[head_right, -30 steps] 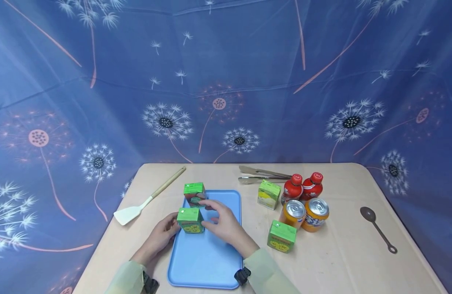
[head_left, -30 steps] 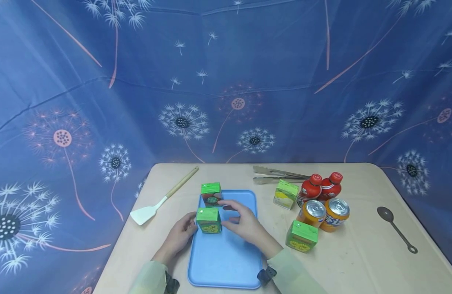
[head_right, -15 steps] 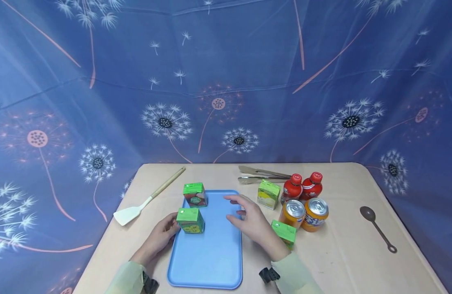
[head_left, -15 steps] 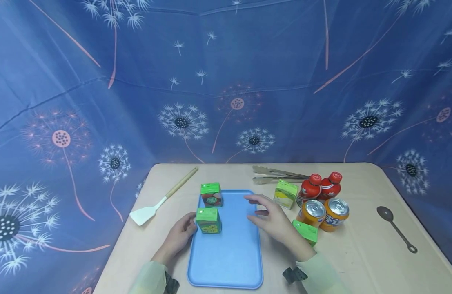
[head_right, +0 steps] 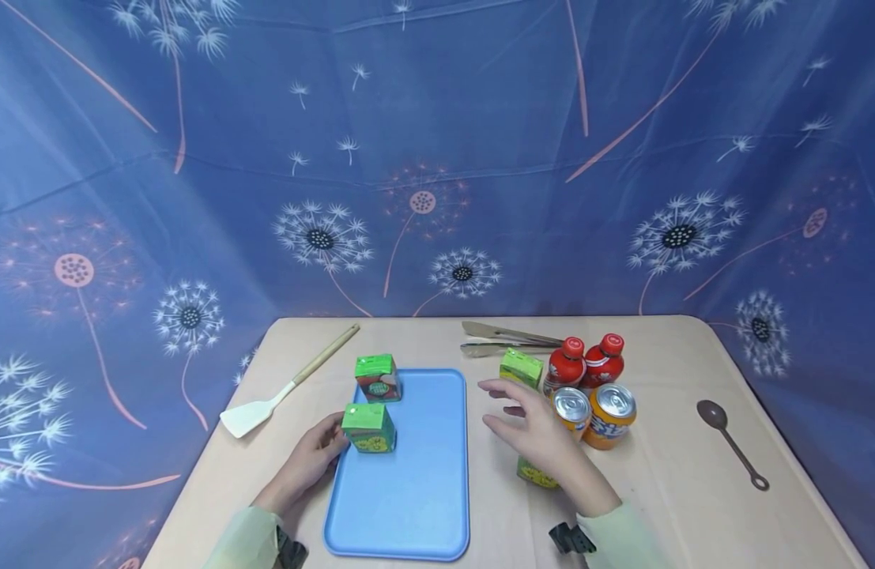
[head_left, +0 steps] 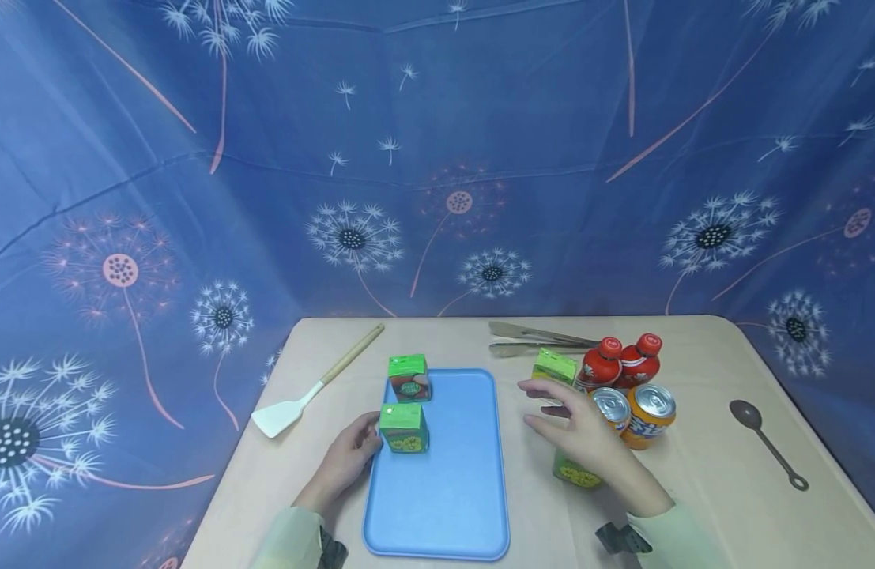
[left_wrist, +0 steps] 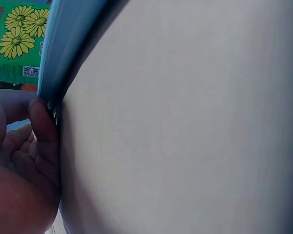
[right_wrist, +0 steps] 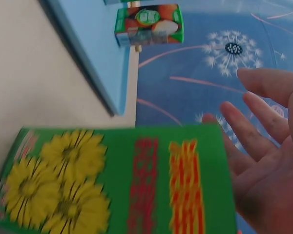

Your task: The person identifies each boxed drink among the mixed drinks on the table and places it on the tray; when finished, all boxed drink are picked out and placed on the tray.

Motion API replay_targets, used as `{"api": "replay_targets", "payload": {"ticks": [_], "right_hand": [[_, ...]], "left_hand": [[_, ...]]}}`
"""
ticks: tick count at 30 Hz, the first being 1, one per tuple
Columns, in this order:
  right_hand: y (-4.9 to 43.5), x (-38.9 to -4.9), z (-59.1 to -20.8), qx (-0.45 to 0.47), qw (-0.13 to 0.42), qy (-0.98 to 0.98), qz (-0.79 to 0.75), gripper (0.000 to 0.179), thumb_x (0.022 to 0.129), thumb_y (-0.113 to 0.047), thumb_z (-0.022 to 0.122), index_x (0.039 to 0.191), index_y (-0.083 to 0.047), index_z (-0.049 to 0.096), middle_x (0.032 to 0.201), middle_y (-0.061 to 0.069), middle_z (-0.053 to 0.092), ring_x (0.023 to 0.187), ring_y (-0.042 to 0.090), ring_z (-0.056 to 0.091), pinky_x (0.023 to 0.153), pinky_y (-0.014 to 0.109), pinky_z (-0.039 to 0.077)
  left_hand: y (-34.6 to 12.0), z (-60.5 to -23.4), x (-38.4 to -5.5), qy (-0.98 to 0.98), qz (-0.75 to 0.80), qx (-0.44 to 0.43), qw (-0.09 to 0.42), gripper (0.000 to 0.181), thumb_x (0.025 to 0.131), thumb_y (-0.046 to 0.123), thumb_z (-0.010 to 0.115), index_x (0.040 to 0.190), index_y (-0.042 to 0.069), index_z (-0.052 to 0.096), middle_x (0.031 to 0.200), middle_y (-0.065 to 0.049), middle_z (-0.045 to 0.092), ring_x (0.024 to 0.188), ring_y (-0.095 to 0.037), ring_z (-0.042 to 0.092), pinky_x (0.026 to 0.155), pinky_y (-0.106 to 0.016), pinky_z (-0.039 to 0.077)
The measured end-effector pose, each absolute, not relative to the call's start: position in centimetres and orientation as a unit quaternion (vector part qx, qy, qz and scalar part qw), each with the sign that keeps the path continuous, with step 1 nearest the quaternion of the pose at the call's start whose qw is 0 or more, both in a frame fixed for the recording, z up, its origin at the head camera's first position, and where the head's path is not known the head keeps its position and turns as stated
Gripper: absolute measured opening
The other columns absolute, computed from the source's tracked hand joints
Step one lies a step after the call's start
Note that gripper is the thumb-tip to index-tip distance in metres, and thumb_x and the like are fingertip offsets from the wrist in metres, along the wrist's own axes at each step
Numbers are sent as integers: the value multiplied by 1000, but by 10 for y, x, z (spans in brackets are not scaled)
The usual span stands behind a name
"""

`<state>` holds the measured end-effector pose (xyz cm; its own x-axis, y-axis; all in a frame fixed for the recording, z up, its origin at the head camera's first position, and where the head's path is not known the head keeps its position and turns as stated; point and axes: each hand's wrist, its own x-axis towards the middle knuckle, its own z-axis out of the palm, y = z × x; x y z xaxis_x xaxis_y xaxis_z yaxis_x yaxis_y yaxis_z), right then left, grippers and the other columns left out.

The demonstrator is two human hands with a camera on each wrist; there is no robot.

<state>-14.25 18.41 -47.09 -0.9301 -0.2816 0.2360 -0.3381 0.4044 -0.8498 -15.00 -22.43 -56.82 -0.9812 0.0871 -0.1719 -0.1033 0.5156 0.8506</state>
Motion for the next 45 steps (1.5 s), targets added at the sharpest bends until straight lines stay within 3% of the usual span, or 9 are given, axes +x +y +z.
{"api": "replay_targets", "payload": {"ticks": [10,15,19,22,26,34,41,45], "right_hand": [[217,-124,-483,175,47,-838,515,34,93,-13,82,125,-18,72,127,0,69,117,15,66,92,38,57],[229,-114,-486,197,84,-841,497,36,90,-7,84,122,-20,74,125,0,71,116,7,64,96,23,52],[239,-104,-491,188,87,-858,469,39,89,-12,86,123,-26,74,126,-5,70,119,3,59,97,13,43],[247,-97,-495,171,70,-866,465,41,88,-17,87,125,-28,73,130,-4,68,120,1,57,93,17,48],[256,-91,-499,156,47,-868,468,44,88,-21,87,129,-25,72,135,3,66,120,-1,58,86,28,57],[273,-84,-509,155,40,-854,495,47,86,-10,87,130,-13,69,129,9,66,110,4,66,82,37,61],[280,-81,-519,156,43,-837,523,54,85,-2,86,135,-7,65,129,5,66,105,12,71,80,34,61],[279,-80,-522,135,48,-848,511,56,85,-6,87,135,-9,65,126,5,67,107,5,67,76,31,60]], "left_hand": [[-224,-568,-150,865,492,0,99,46,108,27,57,153,19,52,101,2,62,116,-22,55,106,-57,40],[-224,-568,-150,864,494,-1,98,45,108,27,57,153,20,53,105,3,63,123,-26,54,110,-62,36],[-224,-569,-150,865,493,-1,97,46,108,25,57,153,18,53,103,3,63,121,-24,55,109,-59,38],[-224,-569,-150,865,493,-1,96,46,108,24,57,153,18,52,98,1,61,113,-23,56,104,-55,41],[-224,-569,-150,867,489,-1,94,46,108,26,57,153,18,52,99,2,61,115,-21,55,107,-58,40],[-224,-569,-150,865,491,6,99,47,108,26,57,154,16,51,94,1,59,101,-18,58,93,-45,44],[-224,-569,-151,856,506,-1,104,46,108,24,58,153,16,52,95,-2,58,87,-20,57,81,-39,47],[-224,-569,-151,861,498,-3,105,47,108,25,57,154,17,51,95,-2,58,94,-19,58,88,-42,46]]}}
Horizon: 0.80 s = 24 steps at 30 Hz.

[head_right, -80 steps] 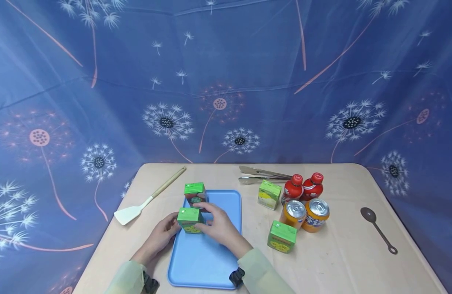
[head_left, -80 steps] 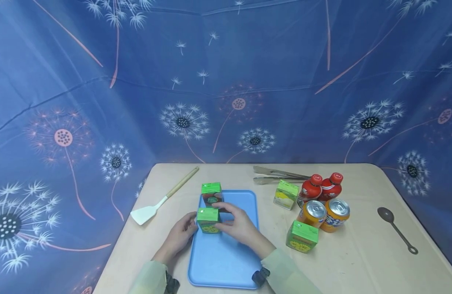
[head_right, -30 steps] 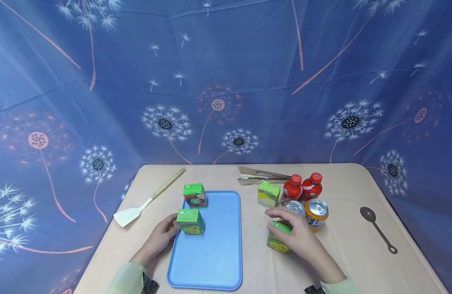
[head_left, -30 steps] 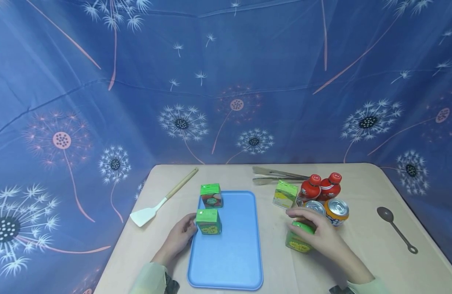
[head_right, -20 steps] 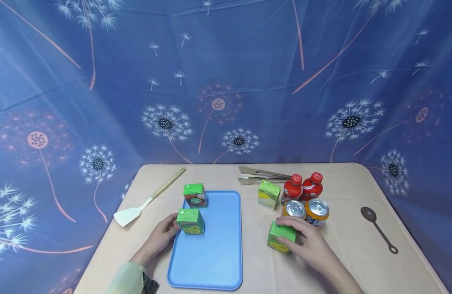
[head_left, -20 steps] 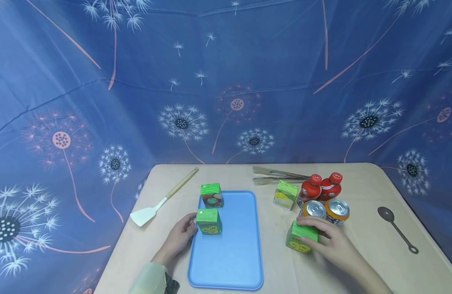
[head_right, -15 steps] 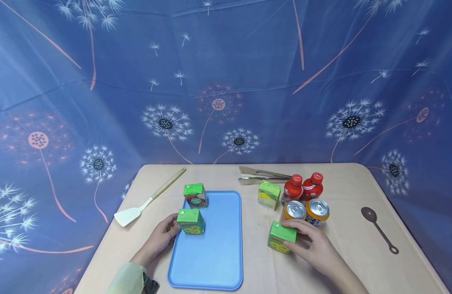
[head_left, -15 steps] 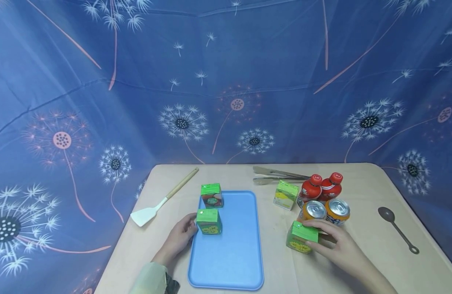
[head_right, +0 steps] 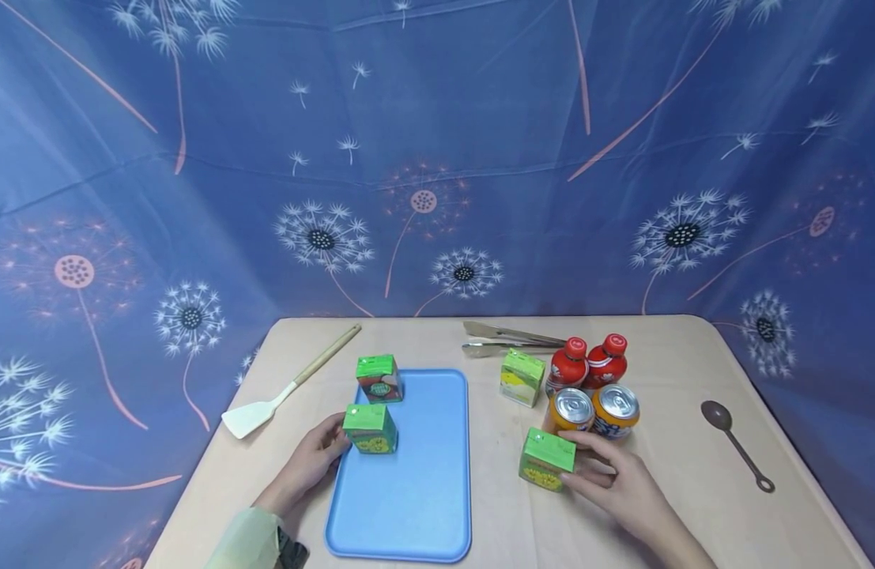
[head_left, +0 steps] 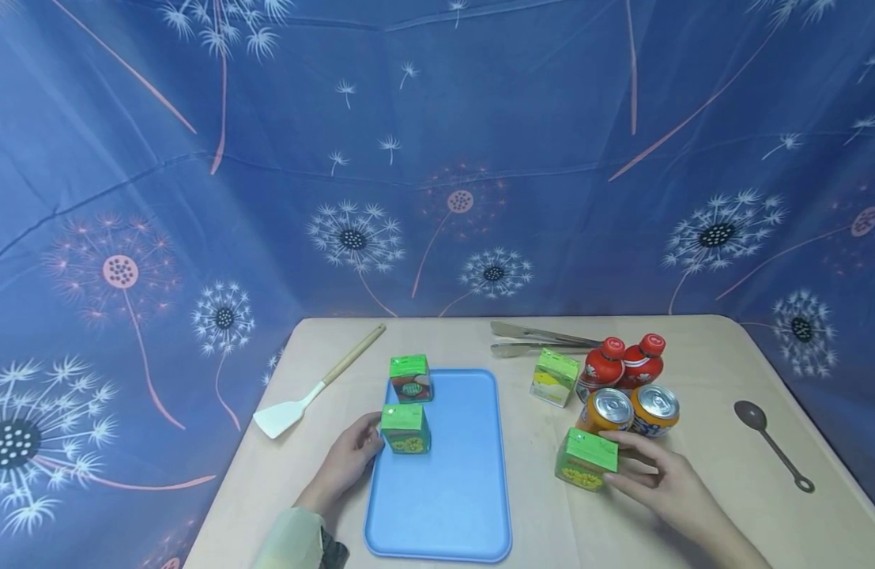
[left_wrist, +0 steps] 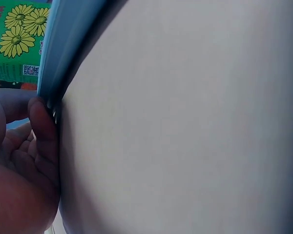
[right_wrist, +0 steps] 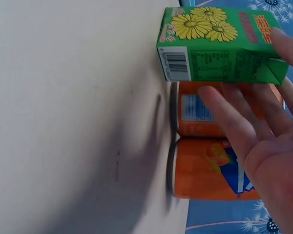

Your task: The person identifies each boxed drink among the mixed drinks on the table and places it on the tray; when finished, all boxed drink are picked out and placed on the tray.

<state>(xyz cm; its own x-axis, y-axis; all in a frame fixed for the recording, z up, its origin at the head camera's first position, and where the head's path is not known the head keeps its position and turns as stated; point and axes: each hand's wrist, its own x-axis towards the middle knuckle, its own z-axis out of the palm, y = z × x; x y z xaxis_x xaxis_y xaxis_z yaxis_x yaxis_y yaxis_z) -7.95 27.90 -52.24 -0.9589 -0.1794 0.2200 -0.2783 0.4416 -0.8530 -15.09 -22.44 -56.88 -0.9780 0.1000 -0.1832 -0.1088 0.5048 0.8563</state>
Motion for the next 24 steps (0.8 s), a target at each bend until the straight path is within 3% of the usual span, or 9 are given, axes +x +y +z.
{"api": "replay_targets", "payload": {"ticks": [10,16,20,24], "right_hand": [[271,-79,-523,77,53,-871,482,52,84,-15,90,131,-14,68,124,8,69,108,-1,61,80,47,60],[267,-78,-522,67,52,-870,485,50,84,-13,90,129,-13,68,126,9,69,108,-2,61,80,49,60],[265,-78,-522,66,55,-870,485,49,85,-12,89,129,-13,67,125,8,69,108,-2,61,79,48,61],[263,-77,-524,73,66,-868,487,49,85,-8,88,129,-13,67,124,9,70,109,-2,61,79,46,61]], "left_hand": [[-225,-570,-152,860,500,2,102,46,108,24,58,153,18,52,94,-2,58,93,-18,58,87,-40,45],[-226,-571,-152,861,499,5,98,46,108,26,58,153,19,53,95,0,60,109,-20,57,102,-51,42],[-226,-572,-151,861,499,1,95,47,107,28,59,153,19,52,99,2,62,126,-25,54,113,-62,33],[-226,-573,-151,861,499,-3,95,48,107,28,59,153,19,52,102,3,63,131,-28,52,115,-64,30]]}}
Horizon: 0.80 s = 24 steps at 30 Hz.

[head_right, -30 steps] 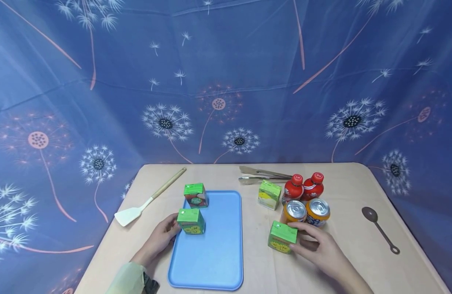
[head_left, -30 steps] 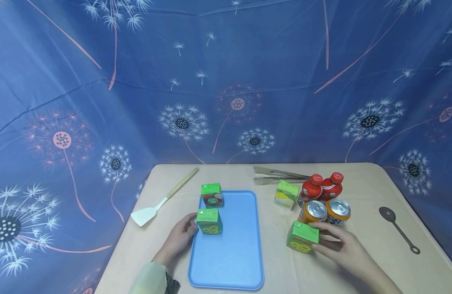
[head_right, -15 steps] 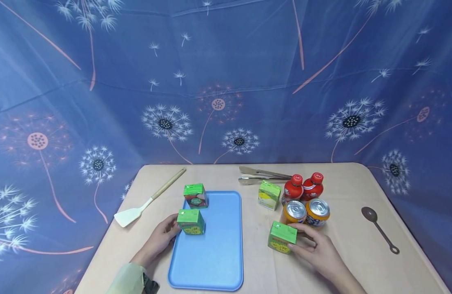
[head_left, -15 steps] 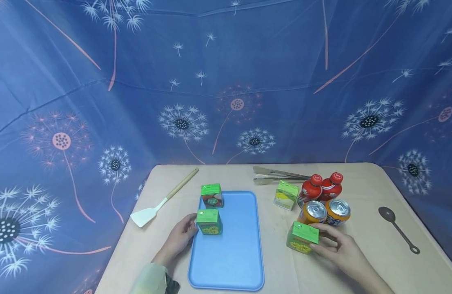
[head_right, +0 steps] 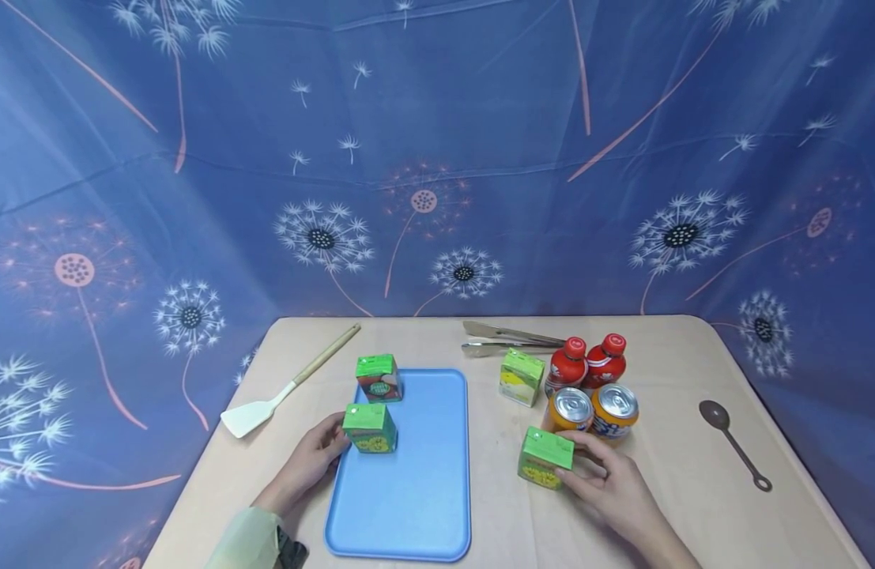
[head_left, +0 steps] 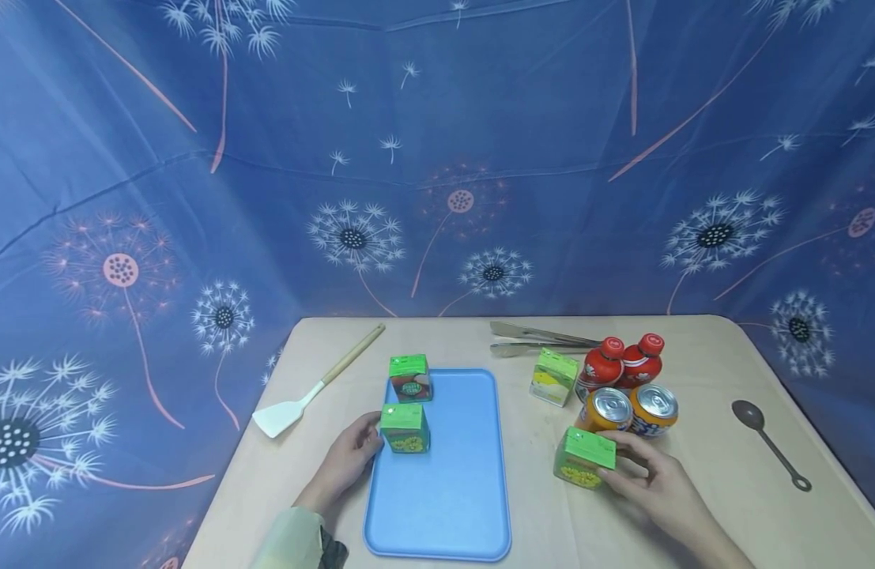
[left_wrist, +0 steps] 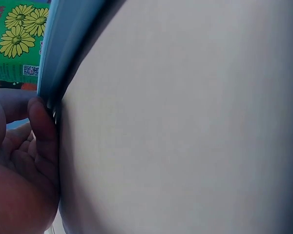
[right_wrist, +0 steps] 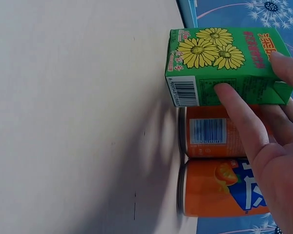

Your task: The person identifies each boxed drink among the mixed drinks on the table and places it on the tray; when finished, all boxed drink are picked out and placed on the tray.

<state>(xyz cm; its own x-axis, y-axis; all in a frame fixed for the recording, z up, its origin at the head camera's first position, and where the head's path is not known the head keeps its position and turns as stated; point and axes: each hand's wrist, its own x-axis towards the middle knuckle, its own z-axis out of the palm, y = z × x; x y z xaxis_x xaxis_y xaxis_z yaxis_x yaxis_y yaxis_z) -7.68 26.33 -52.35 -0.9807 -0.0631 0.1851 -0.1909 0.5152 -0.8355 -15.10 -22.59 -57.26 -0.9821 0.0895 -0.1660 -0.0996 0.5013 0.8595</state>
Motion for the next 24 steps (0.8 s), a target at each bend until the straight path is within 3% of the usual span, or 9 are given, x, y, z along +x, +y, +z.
{"api": "replay_targets", "payload": {"ticks": [3,10,14,21,24], "right_hand": [[261,-77,-525,76,70,-867,488,49,86,-7,86,131,-12,67,126,10,69,109,-3,60,78,43,61],[254,-77,-525,77,81,-875,472,48,92,-14,82,136,-14,65,133,8,67,112,-4,59,87,57,57],[247,-80,-525,85,85,-873,472,48,93,-15,81,138,-12,64,136,8,66,118,-3,58,88,56,56],[234,-86,-524,74,67,-872,478,48,97,-21,77,143,-16,61,146,11,59,129,35,57,87,57,57],[228,-90,-524,80,66,-874,475,49,98,-18,77,144,-13,60,144,11,61,126,38,60,90,54,56]], "left_hand": [[-226,-573,-151,861,500,-2,94,48,107,29,59,153,19,53,100,2,63,126,-26,54,114,-63,32],[-226,-573,-151,862,499,3,92,47,107,27,58,153,19,53,95,2,61,120,-22,53,113,-60,34],[-227,-573,-151,862,498,4,94,46,108,27,58,153,19,53,95,1,60,114,-21,56,105,-55,41],[-227,-571,-151,863,496,7,95,45,108,26,58,152,19,53,95,1,60,110,-20,56,99,-49,42],[-227,-571,-151,861,499,5,95,45,108,26,58,152,19,53,96,1,60,112,-21,55,104,-54,40]]}}
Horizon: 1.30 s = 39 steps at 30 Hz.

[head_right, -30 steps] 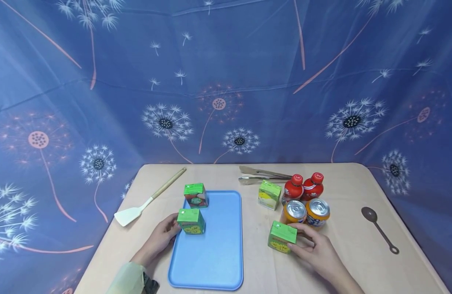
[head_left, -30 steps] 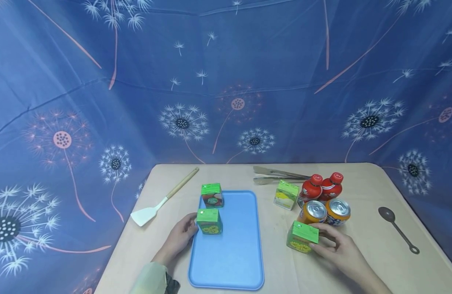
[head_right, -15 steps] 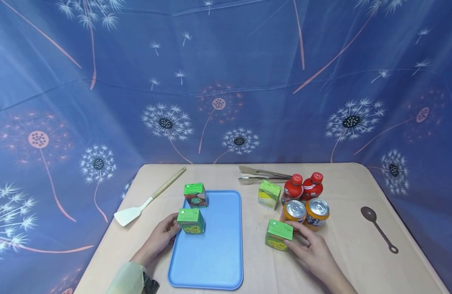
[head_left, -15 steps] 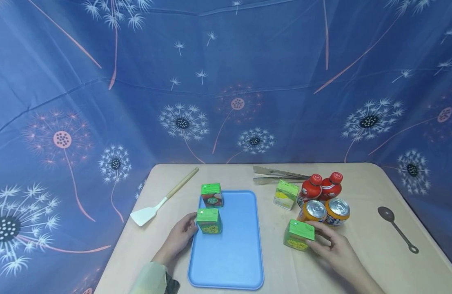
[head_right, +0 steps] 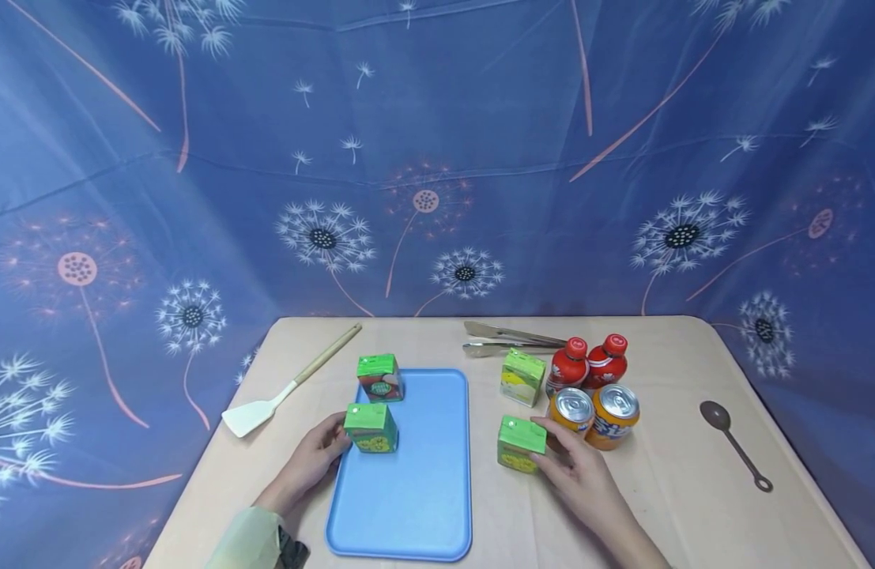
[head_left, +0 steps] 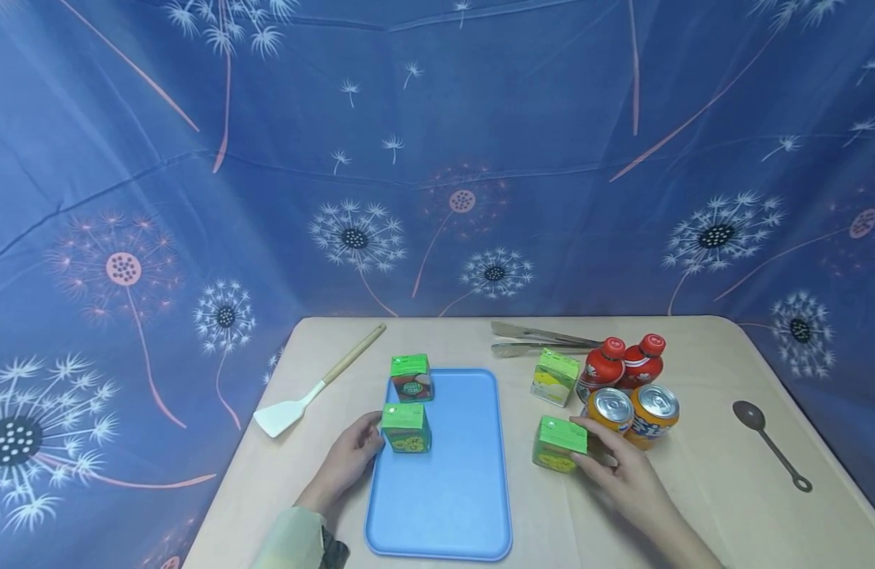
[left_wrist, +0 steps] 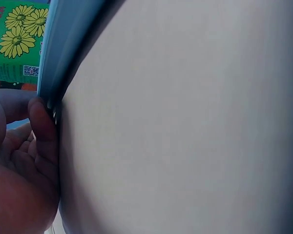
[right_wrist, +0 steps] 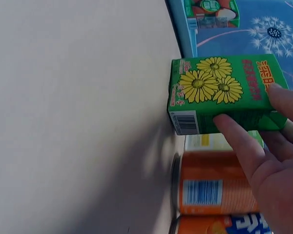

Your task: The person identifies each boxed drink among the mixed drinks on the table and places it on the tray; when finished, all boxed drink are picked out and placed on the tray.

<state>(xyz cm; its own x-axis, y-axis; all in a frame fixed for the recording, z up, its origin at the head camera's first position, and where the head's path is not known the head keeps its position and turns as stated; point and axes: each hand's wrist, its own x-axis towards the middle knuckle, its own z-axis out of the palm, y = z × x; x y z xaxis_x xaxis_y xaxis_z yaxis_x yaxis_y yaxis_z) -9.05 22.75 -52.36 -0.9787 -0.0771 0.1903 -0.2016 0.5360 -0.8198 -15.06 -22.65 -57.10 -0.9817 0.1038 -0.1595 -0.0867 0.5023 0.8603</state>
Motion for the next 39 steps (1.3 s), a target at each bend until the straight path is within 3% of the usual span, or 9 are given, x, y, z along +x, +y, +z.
{"api": "replay_targets", "payload": {"ticks": [5,9,13,18,26,28,31,39], "right_hand": [[216,-98,-522,84,67,-880,463,51,97,-14,77,145,-13,59,141,11,62,126,35,61,95,49,54],[207,-105,-520,86,58,-875,473,53,99,-19,75,148,-15,57,146,12,58,131,39,58,100,54,50],[198,-114,-518,97,58,-869,481,52,100,-26,74,149,-23,57,148,10,58,132,38,57,103,60,46],[190,-126,-518,131,71,-861,487,51,101,-23,72,149,-24,57,150,11,56,132,37,57,98,58,51],[173,-145,-508,141,71,-850,502,51,101,-20,73,149,-19,57,148,7,57,134,36,55,98,55,52],[169,-151,-506,148,72,-849,503,51,101,-19,73,149,-17,57,149,8,57,135,35,55,100,56,50],[164,-159,-505,155,73,-847,503,51,100,-18,74,148,-15,58,148,8,58,136,35,54,104,57,47],[152,-176,-508,161,66,-832,527,52,100,-15,73,149,-13,57,149,9,57,138,36,52,110,58,41]], "left_hand": [[-226,-571,-151,860,501,1,94,46,108,27,58,153,19,53,99,2,61,121,-24,53,114,-62,33],[-225,-571,-150,862,499,-1,91,45,108,27,58,152,19,53,107,2,64,132,-29,52,116,-64,29],[-226,-572,-150,861,500,-2,90,45,108,28,58,152,20,54,129,0,65,146,-37,42,116,-67,24],[-226,-573,-150,860,501,-1,92,46,107,30,58,152,21,54,146,-4,60,150,-40,34,116,-70,20],[-226,-572,-150,862,498,-4,93,46,107,28,58,153,20,53,116,2,66,143,-36,44,116,-69,22],[-226,-572,-150,863,497,-5,92,46,107,29,58,152,21,53,119,3,66,145,-37,43,115,-69,23],[-226,-572,-150,862,497,-5,94,46,107,30,58,152,21,54,106,0,64,132,-32,52,114,-68,29],[-226,-572,-151,862,497,-8,97,47,107,31,58,153,20,53,111,2,66,140,-34,48,115,-69,25]]}}
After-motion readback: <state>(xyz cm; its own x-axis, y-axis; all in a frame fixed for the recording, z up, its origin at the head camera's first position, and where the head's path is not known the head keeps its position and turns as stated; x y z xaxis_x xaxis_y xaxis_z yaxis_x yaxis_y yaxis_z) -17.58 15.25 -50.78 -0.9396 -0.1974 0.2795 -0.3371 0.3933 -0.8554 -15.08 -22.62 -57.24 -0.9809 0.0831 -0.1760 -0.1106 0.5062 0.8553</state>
